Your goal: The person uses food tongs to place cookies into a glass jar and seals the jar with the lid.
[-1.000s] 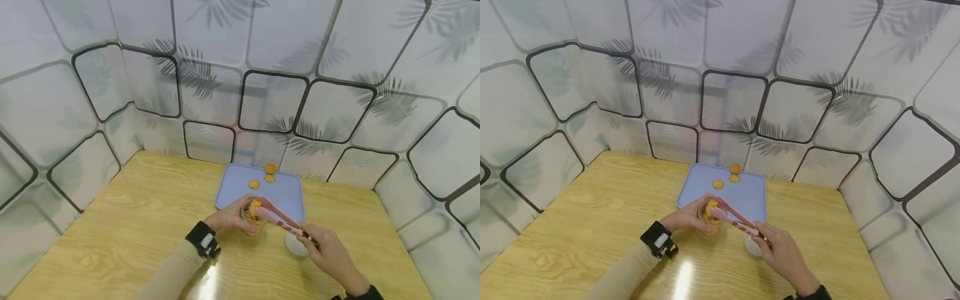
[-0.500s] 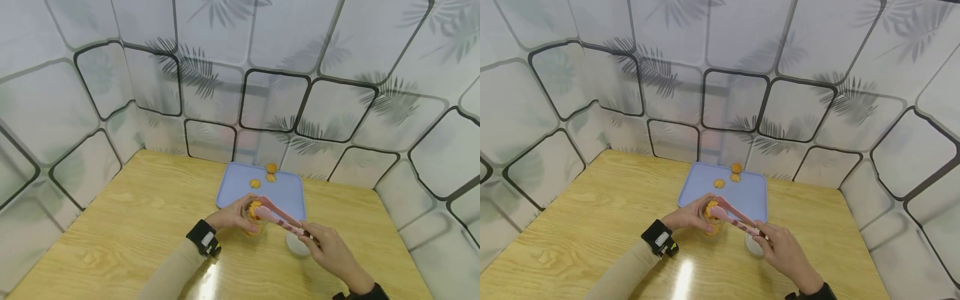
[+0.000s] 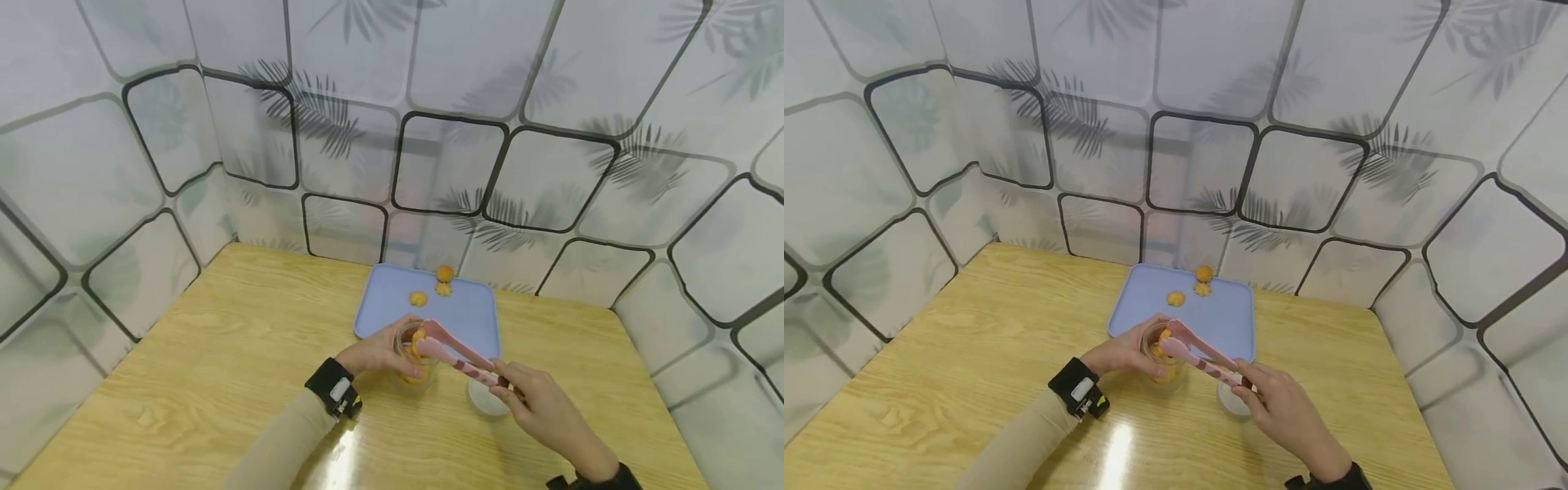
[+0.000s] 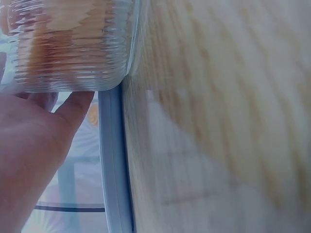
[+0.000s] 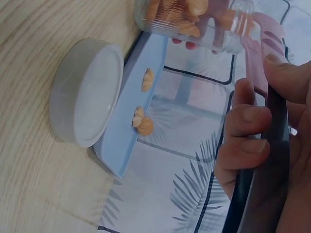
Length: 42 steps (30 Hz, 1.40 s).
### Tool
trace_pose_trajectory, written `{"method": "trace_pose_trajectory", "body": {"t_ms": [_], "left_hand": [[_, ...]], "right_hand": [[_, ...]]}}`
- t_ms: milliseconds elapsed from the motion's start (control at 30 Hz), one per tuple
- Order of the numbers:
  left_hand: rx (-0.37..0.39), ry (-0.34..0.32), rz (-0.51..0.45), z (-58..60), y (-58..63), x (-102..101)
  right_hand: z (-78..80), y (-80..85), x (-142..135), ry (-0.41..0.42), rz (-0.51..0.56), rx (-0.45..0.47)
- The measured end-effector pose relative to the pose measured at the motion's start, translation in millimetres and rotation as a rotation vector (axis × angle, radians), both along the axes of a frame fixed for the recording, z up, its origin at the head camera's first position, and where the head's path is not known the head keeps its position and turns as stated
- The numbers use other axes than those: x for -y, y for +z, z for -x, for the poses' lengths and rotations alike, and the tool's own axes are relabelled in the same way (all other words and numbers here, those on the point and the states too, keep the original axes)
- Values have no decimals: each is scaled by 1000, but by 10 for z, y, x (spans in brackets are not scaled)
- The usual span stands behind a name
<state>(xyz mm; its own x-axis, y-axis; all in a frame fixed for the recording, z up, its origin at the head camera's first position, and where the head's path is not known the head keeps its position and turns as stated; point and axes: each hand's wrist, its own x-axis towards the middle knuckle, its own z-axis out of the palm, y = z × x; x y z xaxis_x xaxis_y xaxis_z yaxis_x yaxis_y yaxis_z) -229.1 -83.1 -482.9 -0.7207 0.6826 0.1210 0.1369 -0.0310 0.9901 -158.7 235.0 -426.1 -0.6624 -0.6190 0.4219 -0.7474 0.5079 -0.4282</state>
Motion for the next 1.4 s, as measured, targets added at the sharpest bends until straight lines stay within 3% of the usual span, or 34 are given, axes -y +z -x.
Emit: {"method": "trace_pose_trajectory", "body": {"t_ms": [133, 267, 433, 633, 833, 1100, 1400], "left_hand": [[-1, 4, -16, -6, -34, 3], [-8, 9, -50, -3, -35, 4], [-16, 30, -45, -1, 6, 23], [-41, 93, 52, 1, 38, 45], [-18, 27, 8, 12, 30, 35], [2, 4, -36, 14, 21, 26], [24, 2, -39, -26, 18, -17]], "right_hand": [[47, 15, -14, 8, 76, 97], [172, 67, 14, -66, 132, 74], [373, 93, 86, -149, 105, 94], [676, -30, 180, -250, 8, 164], [941, -202, 294, -328, -184, 184], [1111, -320, 415, -380, -309, 184], [1191, -422, 508, -412, -397, 169]]}}
